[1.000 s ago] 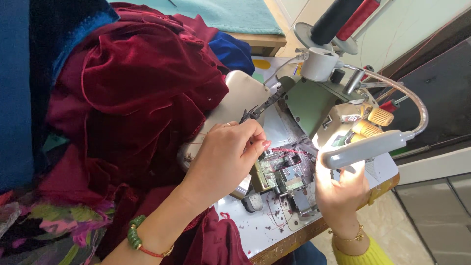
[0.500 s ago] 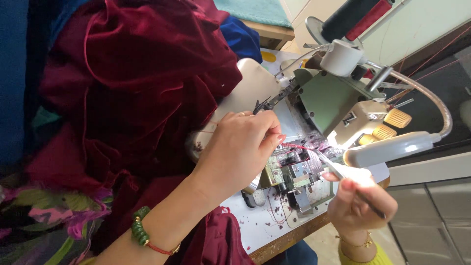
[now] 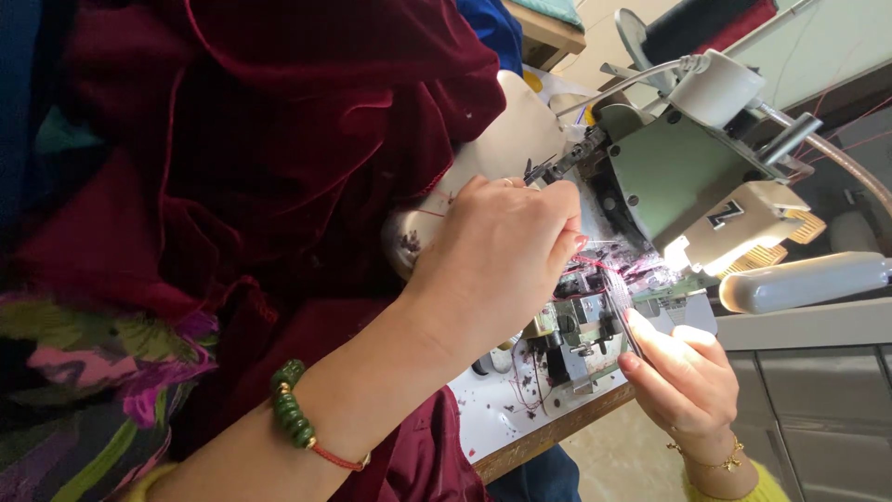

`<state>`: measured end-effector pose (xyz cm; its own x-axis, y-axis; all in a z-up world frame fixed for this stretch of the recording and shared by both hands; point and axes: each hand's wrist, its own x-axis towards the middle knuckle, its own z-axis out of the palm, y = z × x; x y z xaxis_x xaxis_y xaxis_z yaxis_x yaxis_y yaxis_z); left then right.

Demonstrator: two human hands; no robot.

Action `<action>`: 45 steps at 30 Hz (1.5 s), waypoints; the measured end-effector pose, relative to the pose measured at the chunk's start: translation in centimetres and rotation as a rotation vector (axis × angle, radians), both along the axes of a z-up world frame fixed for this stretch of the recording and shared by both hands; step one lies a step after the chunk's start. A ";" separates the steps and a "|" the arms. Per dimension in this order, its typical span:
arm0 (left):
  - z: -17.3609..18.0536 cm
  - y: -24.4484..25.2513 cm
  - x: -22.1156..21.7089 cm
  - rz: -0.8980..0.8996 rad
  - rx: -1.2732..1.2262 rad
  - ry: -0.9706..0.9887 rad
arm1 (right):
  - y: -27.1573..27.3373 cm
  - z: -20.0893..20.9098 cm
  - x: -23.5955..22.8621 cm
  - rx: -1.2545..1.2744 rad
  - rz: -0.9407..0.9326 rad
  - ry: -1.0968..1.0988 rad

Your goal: Threading and adjusting an industrial sewing machine using hands and a small tool

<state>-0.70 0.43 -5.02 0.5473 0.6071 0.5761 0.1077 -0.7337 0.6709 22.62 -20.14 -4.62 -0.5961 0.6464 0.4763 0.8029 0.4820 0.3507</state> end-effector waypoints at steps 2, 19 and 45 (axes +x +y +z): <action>-0.1 0.1 0.0 0.006 -0.002 -0.011 | 0.0 -0.1 0.2 -0.003 0.001 -0.014; -0.3 0.0 0.1 0.050 0.025 -0.017 | 1.2 -0.7 1.5 -0.010 -0.115 -0.059; -0.4 0.0 0.0 0.055 0.046 -0.051 | 3.7 4.8 -4.4 -0.212 -0.061 -0.303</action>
